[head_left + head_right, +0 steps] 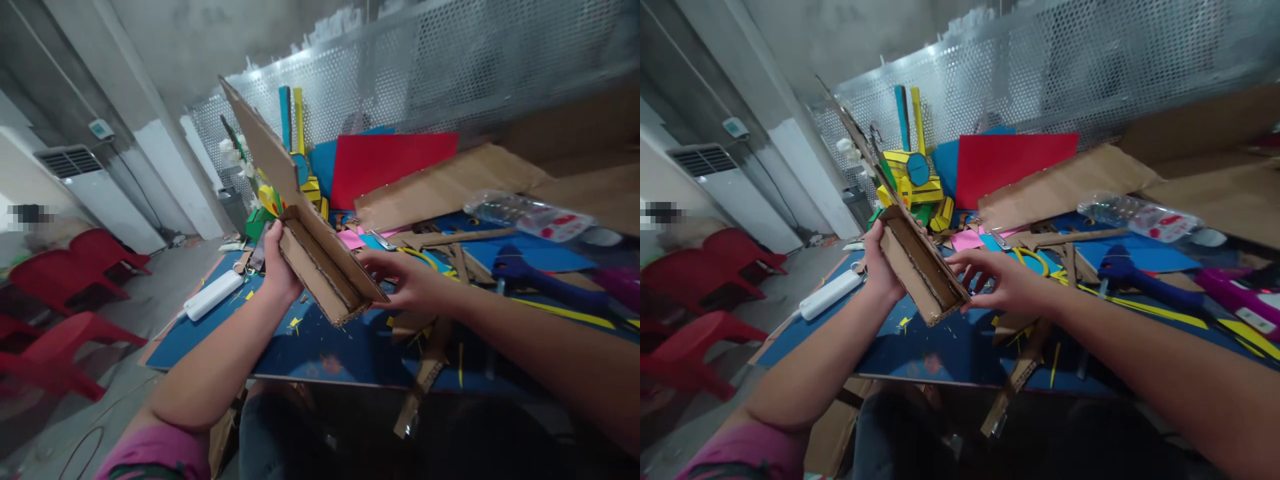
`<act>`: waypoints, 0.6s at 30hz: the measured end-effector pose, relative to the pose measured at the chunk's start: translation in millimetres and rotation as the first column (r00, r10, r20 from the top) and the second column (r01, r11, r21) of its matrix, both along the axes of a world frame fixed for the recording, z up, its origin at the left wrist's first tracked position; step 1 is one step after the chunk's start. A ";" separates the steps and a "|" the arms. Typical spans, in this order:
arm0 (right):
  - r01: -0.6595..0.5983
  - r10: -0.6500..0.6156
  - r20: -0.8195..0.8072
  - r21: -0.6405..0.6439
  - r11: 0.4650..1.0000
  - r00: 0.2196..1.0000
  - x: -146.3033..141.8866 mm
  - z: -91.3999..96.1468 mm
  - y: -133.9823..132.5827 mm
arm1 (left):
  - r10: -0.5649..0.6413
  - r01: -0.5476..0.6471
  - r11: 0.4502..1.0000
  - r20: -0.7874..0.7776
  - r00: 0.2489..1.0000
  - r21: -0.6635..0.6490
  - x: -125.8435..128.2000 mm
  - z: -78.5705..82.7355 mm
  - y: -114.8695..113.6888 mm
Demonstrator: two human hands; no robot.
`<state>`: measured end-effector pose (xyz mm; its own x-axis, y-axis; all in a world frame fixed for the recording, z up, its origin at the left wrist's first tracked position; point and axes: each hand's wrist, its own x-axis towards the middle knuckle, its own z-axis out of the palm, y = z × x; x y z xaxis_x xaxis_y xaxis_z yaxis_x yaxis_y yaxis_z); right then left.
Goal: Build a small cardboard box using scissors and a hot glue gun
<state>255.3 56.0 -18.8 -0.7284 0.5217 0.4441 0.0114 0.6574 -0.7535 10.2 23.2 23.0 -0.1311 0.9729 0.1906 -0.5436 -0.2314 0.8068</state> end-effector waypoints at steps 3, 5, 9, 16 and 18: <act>0.050 -0.050 0.036 0.007 0.999 0.998 -0.1 -8.0 4.5 | -0.003 0.002 1.000 0.016 1.000 0.009 1.7 -0.4 -1.7; 0.070 -0.072 0.074 0.035 0.997 0.995 0.6 -10.8 5.4 | -0.006 0.005 1.000 0.017 1.000 0.019 2.3 -0.8 -2.1; 0.068 -0.083 0.088 0.161 0.985 0.993 3.1 -5.2 1.2 | 0.057 -0.056 0.994 -0.013 0.998 0.090 -0.3 -5.1 1.3; 0.144 -0.156 0.038 0.226 0.963 0.987 0.7 7.4 -3.4 | 0.294 -0.195 0.896 -0.203 0.934 0.399 -12.2 -16.1 -2.3; 0.175 -0.186 0.027 0.237 0.956 0.982 -0.3 3.5 -1.2 | 0.366 -0.193 0.854 -0.294 0.883 0.483 -11.1 -14.5 -11.1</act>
<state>255.0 54.8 -15.3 -0.6555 0.5327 0.5353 0.1789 0.7982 -0.5753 -0.9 12.1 8.5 -0.2223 0.7120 0.6661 -0.0901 -0.6952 0.7131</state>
